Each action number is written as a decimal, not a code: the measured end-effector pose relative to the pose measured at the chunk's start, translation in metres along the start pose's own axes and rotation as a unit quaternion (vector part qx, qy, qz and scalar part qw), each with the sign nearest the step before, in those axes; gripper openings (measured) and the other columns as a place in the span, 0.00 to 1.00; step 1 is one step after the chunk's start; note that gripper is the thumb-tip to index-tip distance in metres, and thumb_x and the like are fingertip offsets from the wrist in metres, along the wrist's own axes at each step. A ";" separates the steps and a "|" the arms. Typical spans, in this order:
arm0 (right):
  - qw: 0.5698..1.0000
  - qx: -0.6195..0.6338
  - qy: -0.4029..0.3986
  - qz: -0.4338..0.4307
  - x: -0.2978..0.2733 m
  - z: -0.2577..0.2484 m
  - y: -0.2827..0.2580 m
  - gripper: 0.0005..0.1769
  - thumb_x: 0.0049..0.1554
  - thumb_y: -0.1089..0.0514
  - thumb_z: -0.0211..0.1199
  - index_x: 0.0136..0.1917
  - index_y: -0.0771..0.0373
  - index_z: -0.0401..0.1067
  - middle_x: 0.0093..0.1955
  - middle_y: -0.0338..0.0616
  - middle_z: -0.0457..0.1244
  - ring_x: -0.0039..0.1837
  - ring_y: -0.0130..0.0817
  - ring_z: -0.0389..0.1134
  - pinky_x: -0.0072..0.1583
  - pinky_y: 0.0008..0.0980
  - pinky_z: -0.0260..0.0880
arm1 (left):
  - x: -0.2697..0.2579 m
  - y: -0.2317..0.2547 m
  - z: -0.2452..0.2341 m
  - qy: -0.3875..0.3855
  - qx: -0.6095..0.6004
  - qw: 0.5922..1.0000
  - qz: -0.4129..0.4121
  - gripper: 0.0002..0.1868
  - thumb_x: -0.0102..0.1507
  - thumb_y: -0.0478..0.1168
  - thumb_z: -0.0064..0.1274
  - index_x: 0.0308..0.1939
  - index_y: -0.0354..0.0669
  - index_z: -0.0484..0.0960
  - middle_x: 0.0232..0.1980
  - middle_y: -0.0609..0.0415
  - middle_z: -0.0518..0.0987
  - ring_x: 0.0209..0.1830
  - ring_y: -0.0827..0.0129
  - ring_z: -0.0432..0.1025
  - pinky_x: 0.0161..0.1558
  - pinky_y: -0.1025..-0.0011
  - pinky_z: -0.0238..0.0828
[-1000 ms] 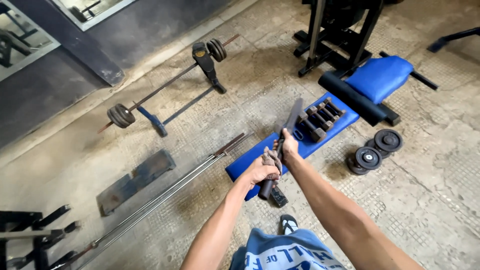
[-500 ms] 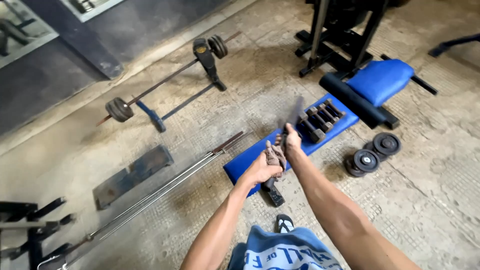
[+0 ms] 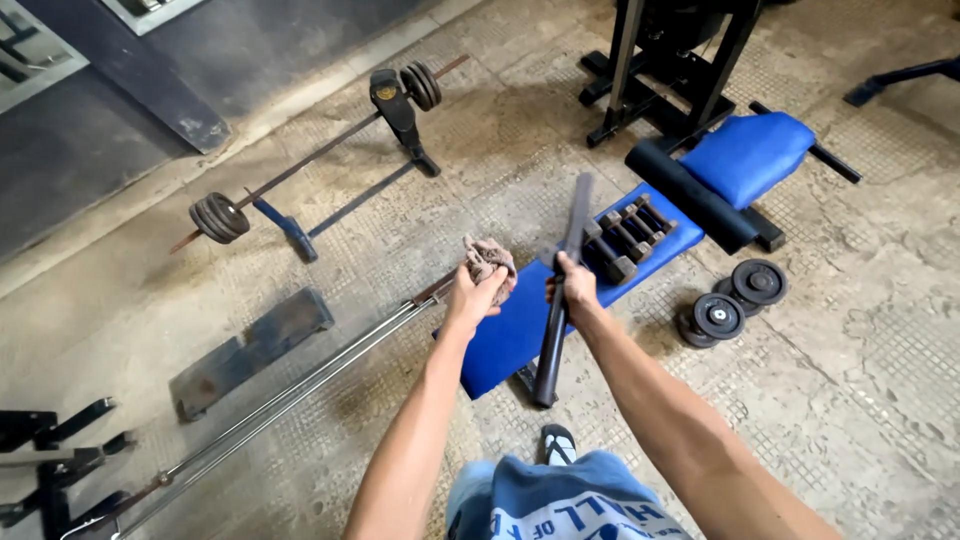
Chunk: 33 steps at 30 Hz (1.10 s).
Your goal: Clean various gym machines and organize weight plates using a cloth.
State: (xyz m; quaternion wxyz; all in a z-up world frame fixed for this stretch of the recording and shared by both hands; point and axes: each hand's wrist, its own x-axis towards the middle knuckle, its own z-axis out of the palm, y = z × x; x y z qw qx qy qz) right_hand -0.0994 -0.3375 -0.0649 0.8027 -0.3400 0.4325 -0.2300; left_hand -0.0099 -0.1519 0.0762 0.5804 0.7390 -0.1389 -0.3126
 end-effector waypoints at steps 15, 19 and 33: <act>0.980 -0.175 -0.094 -0.004 -0.008 0.018 0.005 0.14 0.60 0.49 0.62 0.47 0.63 0.69 0.32 0.45 0.63 0.27 0.34 0.64 0.29 0.34 0.66 | 0.101 -0.062 0.021 -0.134 -0.118 0.979 -0.096 0.29 0.57 0.40 0.64 0.60 0.39 0.75 0.39 0.47 0.83 0.30 0.63 0.80 0.24 0.64 0.79; 0.983 -0.166 -0.074 0.016 0.018 0.015 0.023 0.13 0.60 0.50 0.62 0.48 0.63 0.69 0.31 0.45 0.63 0.26 0.34 0.63 0.29 0.34 0.64 | 0.132 -0.089 0.034 -0.124 -0.114 0.979 -0.114 0.22 0.56 0.32 0.59 0.55 0.41 0.73 0.33 0.50 0.83 0.25 0.63 0.78 0.21 0.64 0.76; 0.955 -0.286 -0.054 0.059 0.101 -0.007 0.024 0.18 0.57 0.49 0.68 0.51 0.67 0.74 0.33 0.45 0.66 0.30 0.29 0.67 0.32 0.30 0.67 | 0.202 -0.140 0.078 -0.041 -0.173 0.976 -0.129 0.31 0.53 0.23 0.55 0.60 0.37 0.72 0.52 0.51 0.81 0.45 0.69 0.79 0.42 0.69 0.78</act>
